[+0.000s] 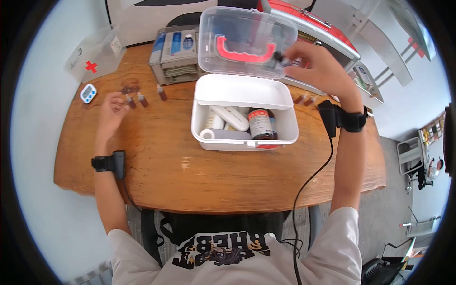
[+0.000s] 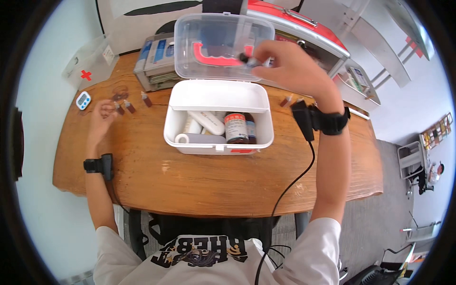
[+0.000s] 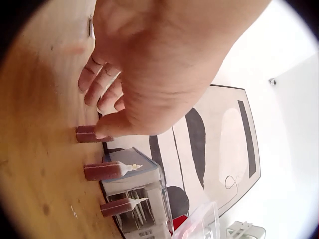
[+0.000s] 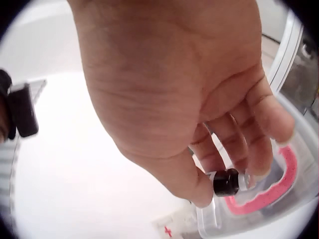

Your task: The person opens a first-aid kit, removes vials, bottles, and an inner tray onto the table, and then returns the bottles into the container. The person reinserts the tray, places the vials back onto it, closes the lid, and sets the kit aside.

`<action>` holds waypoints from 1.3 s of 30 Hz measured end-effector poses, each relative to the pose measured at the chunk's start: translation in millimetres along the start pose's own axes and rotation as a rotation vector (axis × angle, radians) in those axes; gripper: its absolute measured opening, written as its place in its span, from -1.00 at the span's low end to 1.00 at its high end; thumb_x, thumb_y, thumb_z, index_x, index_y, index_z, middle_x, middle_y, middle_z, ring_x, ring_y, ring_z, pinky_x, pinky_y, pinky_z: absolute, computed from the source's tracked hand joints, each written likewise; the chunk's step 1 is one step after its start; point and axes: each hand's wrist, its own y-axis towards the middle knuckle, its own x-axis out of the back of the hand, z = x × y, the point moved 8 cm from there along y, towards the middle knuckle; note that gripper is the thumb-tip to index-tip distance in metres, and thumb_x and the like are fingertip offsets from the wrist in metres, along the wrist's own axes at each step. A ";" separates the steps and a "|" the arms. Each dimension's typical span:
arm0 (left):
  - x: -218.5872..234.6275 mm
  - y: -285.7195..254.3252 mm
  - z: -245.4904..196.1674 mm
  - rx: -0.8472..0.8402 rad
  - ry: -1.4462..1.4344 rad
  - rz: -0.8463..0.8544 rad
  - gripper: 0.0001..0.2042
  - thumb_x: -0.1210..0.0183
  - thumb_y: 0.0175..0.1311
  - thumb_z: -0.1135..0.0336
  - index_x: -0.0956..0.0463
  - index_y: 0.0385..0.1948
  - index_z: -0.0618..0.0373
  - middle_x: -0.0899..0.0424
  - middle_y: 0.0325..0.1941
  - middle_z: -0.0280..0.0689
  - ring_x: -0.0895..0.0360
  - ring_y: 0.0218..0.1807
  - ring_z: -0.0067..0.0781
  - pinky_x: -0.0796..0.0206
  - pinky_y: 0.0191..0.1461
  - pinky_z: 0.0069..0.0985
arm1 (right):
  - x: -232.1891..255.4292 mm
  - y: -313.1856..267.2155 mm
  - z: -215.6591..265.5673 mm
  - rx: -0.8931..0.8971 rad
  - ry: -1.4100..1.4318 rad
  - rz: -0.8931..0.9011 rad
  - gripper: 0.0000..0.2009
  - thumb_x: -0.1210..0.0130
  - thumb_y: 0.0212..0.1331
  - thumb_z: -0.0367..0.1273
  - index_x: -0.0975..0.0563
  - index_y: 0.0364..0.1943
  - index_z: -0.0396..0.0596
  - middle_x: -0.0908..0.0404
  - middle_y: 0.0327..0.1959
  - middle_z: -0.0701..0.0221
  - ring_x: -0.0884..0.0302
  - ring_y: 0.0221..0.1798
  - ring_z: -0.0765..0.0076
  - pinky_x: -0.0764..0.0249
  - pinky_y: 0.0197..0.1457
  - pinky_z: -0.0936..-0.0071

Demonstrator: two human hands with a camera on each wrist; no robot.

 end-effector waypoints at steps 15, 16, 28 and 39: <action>-18.5 -10.7 -93.8 -0.213 -0.402 -0.079 -0.78 -0.18 0.38 0.43 -0.46 -0.01 0.22 -0.53 -0.19 -0.39 -0.46 -0.14 -0.64 -0.31 -0.03 -0.66 | -17.2 -203.4 -280.4 -0.723 -0.062 -0.579 -0.74 -0.29 0.10 -0.33 -0.60 -0.26 -0.29 -0.52 -0.56 0.36 -0.43 -0.48 0.44 -0.37 -0.35 0.40; -26.3 -13.8 -102.0 -0.209 -0.386 -0.073 -0.78 -0.18 0.38 0.43 -0.46 -0.01 0.22 -0.53 -0.19 -0.39 -0.46 -0.14 -0.64 -0.31 -0.03 -0.66 | -23.9 -205.3 -281.7 -0.730 -0.045 -0.575 -0.74 -0.29 0.10 -0.33 -0.60 -0.26 -0.29 -0.52 -0.56 0.36 -0.43 -0.48 0.44 -0.37 -0.35 0.40; -90.8 -39.5 -224.7 -0.535 0.035 0.170 -0.75 -0.27 0.26 0.40 -0.53 -0.05 0.14 -0.47 0.06 -0.32 -0.45 -0.08 -0.52 -0.33 -0.03 -0.55 | -13.3 -208.7 -256.9 -0.780 -0.109 -0.455 -0.49 -0.38 0.05 -0.25 -0.52 0.05 -0.24 -0.52 -0.49 0.37 -0.52 -0.40 0.39 -0.41 -0.31 0.43; -126.1 -33.9 -243.2 -0.536 0.172 0.376 -0.86 -0.27 0.23 0.33 -0.57 -0.37 0.20 -0.50 0.23 -0.20 -0.36 0.33 -0.14 -0.26 0.30 -0.32 | -37.0 -134.5 -123.7 -0.424 0.433 -0.491 -0.77 -0.28 0.20 -0.40 -0.57 -0.10 -0.18 -0.55 -0.42 0.52 -0.42 -0.34 0.65 -0.38 -0.28 0.61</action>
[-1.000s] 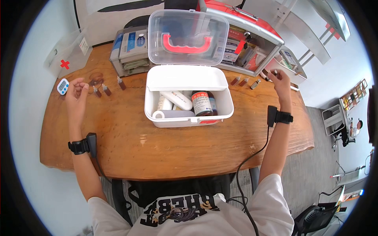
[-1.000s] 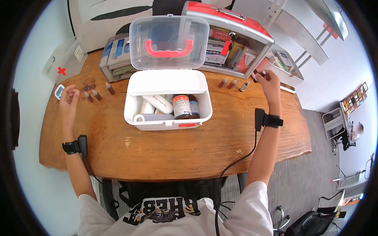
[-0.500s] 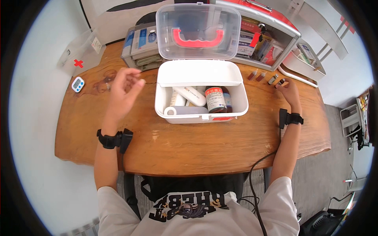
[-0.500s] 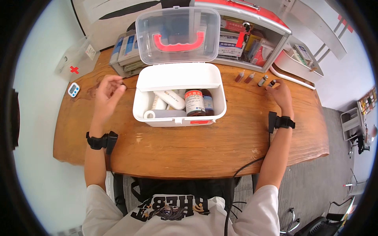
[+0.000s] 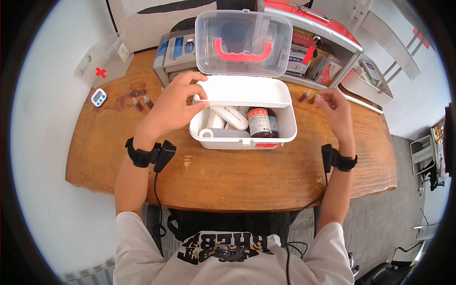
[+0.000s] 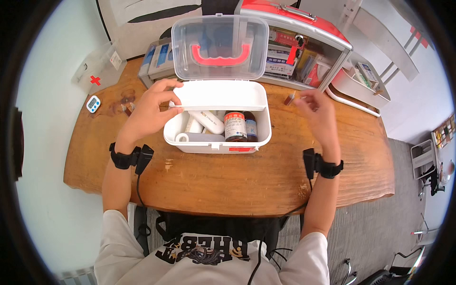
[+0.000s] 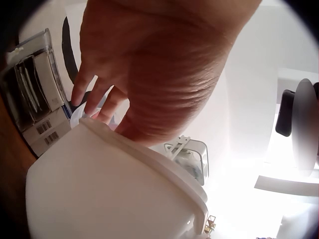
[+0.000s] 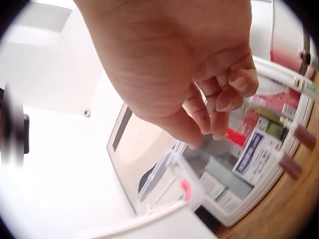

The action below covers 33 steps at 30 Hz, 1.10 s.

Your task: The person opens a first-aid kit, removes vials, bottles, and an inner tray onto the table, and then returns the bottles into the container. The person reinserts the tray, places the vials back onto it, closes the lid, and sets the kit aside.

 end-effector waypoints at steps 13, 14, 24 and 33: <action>5.0 -8.2 0.1 -0.051 -0.192 -0.202 -0.88 -0.28 0.21 0.46 -0.57 -0.36 0.32 -0.62 0.14 -0.09 -0.49 0.29 -0.08 -0.34 0.26 -0.32 | -79.6 -8.7 65.8 0.315 -0.070 0.201 -0.75 -0.28 0.15 -0.40 -0.63 -0.09 -0.14 -0.48 0.26 0.22 -0.49 0.19 0.16 -0.49 0.10 0.35; 9.1 -8.4 0.0 -0.058 -0.209 -0.244 -0.88 -0.28 0.22 0.46 -0.57 -0.31 0.30 -0.58 0.20 -0.10 -0.45 0.33 -0.10 -0.31 0.30 -0.32 | -79.1 -8.8 66.6 0.331 -0.078 0.191 -0.80 -0.27 0.16 -0.42 -0.65 -0.14 -0.15 -0.46 0.30 0.20 -0.49 0.22 0.14 -0.49 0.11 0.34; 13.6 -32.0 3.8 -0.010 -0.421 -0.198 -0.46 -0.26 0.20 0.45 -0.41 0.29 0.14 -0.06 0.59 -0.16 -0.02 0.59 -0.20 0.05 0.57 -0.23 | 95.4 -27.4 20.0 0.122 -0.408 -0.519 -0.82 -0.24 0.24 -0.38 -0.67 -0.20 -0.22 -0.58 0.19 0.17 -0.59 0.12 0.13 -0.52 0.05 0.22; 0.3 -31.0 2.7 0.006 -0.361 -0.015 -0.65 -0.27 0.20 0.43 -0.61 0.06 0.14 -0.36 0.45 -0.18 -0.06 0.58 -0.16 0.08 0.57 -0.20 | 160.2 -78.6 -57.6 -0.027 -0.949 -0.429 -0.70 -0.14 0.32 -0.22 -0.68 -0.20 -0.22 -0.69 -0.18 0.08 -0.65 -0.10 0.00 -0.51 -0.07 0.25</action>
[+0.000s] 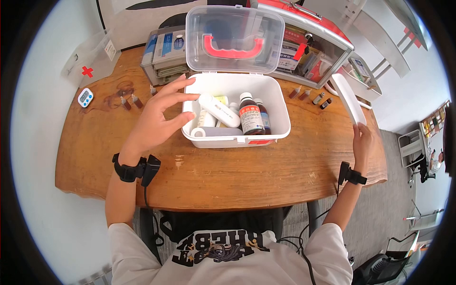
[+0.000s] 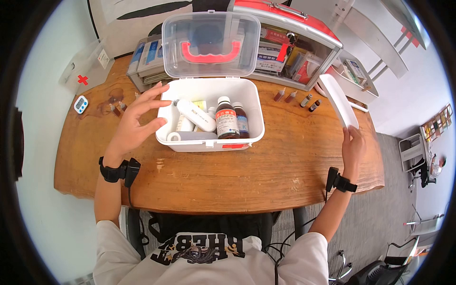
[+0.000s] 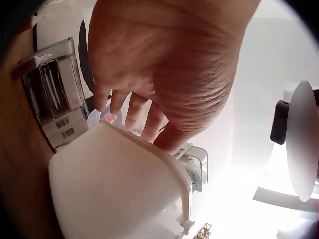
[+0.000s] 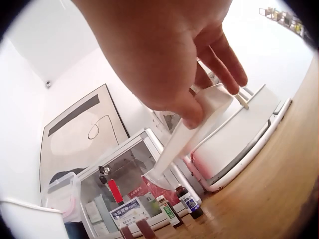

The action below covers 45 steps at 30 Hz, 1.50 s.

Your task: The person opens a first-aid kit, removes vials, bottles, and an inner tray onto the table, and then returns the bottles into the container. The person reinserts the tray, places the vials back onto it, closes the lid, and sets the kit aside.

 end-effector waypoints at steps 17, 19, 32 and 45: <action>-51.2 78.1 -38.3 -0.155 0.788 0.692 -0.70 -0.27 0.13 0.40 -0.58 -0.08 0.21 -0.62 -0.07 -0.15 -0.57 0.02 -0.03 -0.41 0.05 -0.18 | 16.3 50.4 182.1 0.260 0.230 0.444 -0.68 -0.20 0.23 -0.17 -0.66 -0.14 -0.13 -0.71 -0.23 0.12 -0.67 -0.17 0.02 -0.52 -0.09 0.20; -70.3 88.4 -25.0 -0.137 0.911 0.805 -0.69 -0.29 0.09 0.39 -0.58 -0.09 0.21 -0.62 -0.08 -0.13 -0.57 0.03 -0.05 -0.42 0.04 -0.18 | 2.5 40.5 253.5 0.441 0.315 0.741 -0.67 -0.21 0.22 -0.15 -0.66 -0.15 -0.15 -0.70 -0.29 0.13 -0.66 -0.21 0.01 -0.52 -0.10 0.23; -93.6 82.0 10.1 -0.057 0.992 0.943 -0.74 -0.22 -0.03 0.54 -0.55 -0.23 0.24 -0.67 -0.29 -0.11 -0.65 -0.15 -0.02 -0.49 -0.12 -0.19 | -105.1 -13.5 368.4 0.848 0.000 1.293 -0.30 -0.21 0.11 0.13 -0.56 -0.09 -0.38 -0.68 -0.32 0.05 -0.68 -0.26 0.02 -0.55 -0.20 0.19; 38.4 34.8 -89.5 -0.186 0.831 0.253 -0.72 -0.27 0.11 0.41 -0.50 -0.15 0.24 -0.52 -0.16 -0.12 -0.50 -0.09 -0.06 -0.33 0.00 -0.29 | -40.1 5.7 375.3 0.704 0.555 0.949 -0.45 -0.35 -0.07 -0.19 -0.54 -0.01 -0.28 -0.67 -0.29 0.18 -0.66 -0.28 0.32 -0.56 -0.17 0.43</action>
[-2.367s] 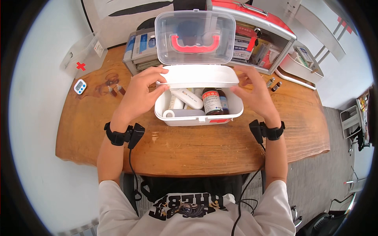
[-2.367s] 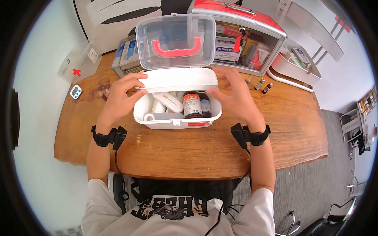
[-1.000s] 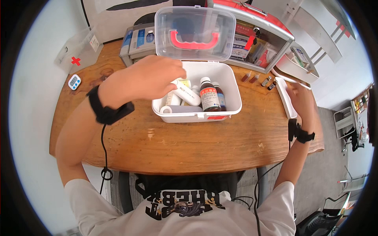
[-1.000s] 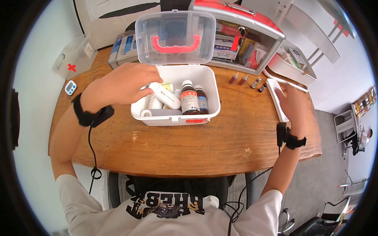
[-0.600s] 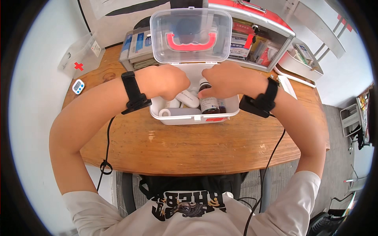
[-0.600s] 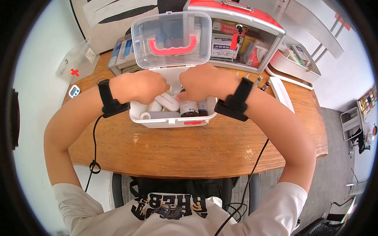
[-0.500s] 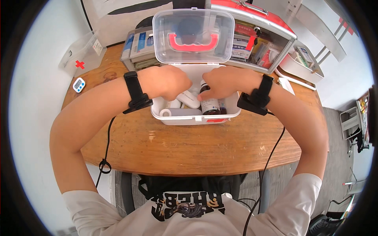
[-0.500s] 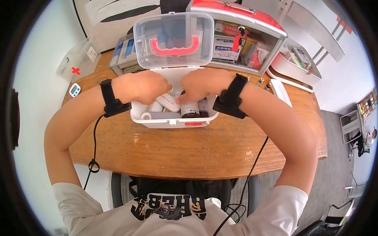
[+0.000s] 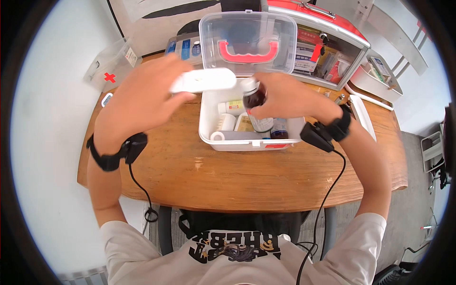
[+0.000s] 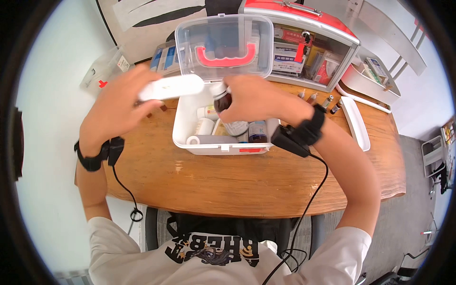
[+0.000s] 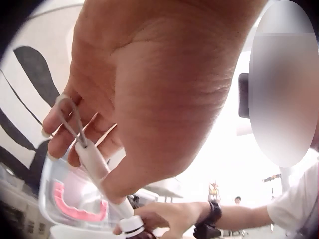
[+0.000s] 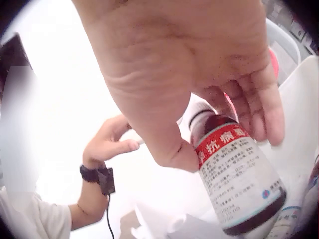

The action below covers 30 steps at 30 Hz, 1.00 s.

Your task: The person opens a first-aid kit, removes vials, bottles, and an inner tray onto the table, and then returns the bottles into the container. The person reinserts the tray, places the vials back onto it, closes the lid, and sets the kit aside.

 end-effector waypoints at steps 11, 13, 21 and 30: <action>-85.9 -198.3 112.6 0.708 -0.231 -0.117 -0.71 -0.24 0.26 0.35 -0.50 -0.02 0.20 -0.60 -0.13 -0.07 -0.55 -0.08 -0.03 -0.37 0.01 -0.31 | 93.5 -181.1 -133.4 -0.253 0.274 -0.877 -0.68 -0.31 0.13 -0.40 -0.53 -0.06 -0.22 -0.65 -0.25 0.40 -0.55 -0.24 0.57 -0.49 -0.15 0.55; -101.9 -215.8 123.9 0.765 -0.196 -0.093 -0.71 -0.22 0.29 0.31 -0.49 -0.01 0.21 -0.60 -0.14 -0.04 -0.56 -0.08 -0.01 -0.38 0.01 -0.26 | 86.6 -203.3 -128.1 -0.645 -0.085 -0.801 -0.61 -0.37 0.04 -0.31 -0.55 -0.09 -0.21 -0.63 -0.32 0.38 -0.53 -0.30 0.53 -0.46 -0.21 0.50; -113.4 -224.8 144.5 1.066 -0.027 0.209 -0.64 -0.22 0.30 0.13 -0.52 -0.10 0.28 -0.62 -0.12 0.04 -0.58 -0.10 0.04 -0.39 -0.06 -0.20 | 44.2 -242.1 -203.9 -0.742 -0.204 -0.834 -0.50 -0.40 -0.05 -0.13 -0.51 -0.20 -0.26 -0.63 -0.31 0.12 -0.60 -0.24 0.02 -0.48 -0.15 0.20; -97.4 -205.2 141.2 0.963 0.140 0.070 -0.59 -0.28 0.23 0.09 -0.50 -0.15 0.30 -0.58 -0.16 0.03 -0.54 -0.12 0.07 -0.37 -0.05 -0.17 | 80.6 -227.8 -146.5 -0.807 -0.552 -0.738 -0.36 -0.38 0.02 -0.05 -0.49 0.02 -0.31 -0.66 -0.21 0.12 -0.62 -0.19 0.09 -0.49 -0.12 0.22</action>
